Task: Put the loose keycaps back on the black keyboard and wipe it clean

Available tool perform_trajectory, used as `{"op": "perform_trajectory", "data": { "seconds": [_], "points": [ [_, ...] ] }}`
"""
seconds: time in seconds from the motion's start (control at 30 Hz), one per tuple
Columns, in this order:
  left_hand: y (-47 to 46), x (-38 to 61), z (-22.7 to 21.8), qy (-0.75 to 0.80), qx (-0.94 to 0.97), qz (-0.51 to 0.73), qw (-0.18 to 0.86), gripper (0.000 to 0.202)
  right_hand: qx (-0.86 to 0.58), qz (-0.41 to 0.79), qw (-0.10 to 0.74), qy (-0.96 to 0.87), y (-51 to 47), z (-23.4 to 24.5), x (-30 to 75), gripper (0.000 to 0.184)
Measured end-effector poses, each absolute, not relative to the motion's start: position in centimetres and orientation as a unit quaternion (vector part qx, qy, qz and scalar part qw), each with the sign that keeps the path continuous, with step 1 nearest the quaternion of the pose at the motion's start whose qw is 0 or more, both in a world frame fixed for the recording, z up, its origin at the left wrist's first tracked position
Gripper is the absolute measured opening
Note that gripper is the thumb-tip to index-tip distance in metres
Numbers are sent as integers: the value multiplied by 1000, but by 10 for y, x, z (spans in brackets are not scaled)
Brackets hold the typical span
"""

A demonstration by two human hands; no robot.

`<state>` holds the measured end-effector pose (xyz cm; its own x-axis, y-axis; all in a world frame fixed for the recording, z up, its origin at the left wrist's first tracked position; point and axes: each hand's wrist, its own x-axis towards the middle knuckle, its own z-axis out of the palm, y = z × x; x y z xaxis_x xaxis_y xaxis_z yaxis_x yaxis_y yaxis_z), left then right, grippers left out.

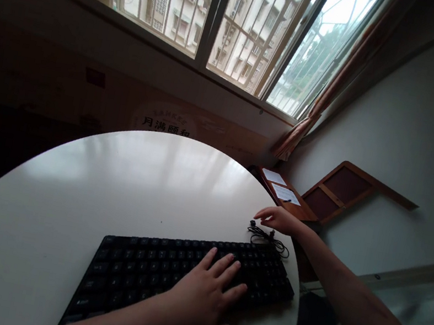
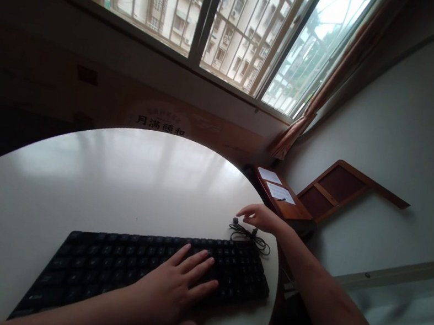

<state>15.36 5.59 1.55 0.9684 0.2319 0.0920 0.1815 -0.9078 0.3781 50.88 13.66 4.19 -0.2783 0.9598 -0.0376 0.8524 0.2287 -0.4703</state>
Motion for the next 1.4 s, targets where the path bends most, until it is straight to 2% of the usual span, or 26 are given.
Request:
{"op": "perform_trajectory", "data": {
  "seconds": [0.2,0.33,0.43,0.57,0.73,0.9,1.07,1.4],
  "points": [
    [55,153,19,111,973,52,195,71,-558,220,108,-793,137,35,493,29],
    [56,153,20,110,975,52,187,70,-568,181,133,-792,139,33,490,22],
    [56,154,19,108,975,54,185,69,-583,146,166,-782,128,43,494,25],
    [56,156,17,108,977,53,176,68,-599,121,189,-769,88,67,499,28],
    [57,158,13,109,979,61,160,69,-607,142,155,-767,14,85,494,24],
    [58,158,12,113,981,72,140,68,-599,160,109,-777,-39,73,486,16],
    [57,158,17,122,982,52,134,67,-594,121,114,-787,-57,56,486,16],
    [57,158,24,128,984,23,125,69,-546,-56,128,-826,-67,24,484,28]
  ]
}}
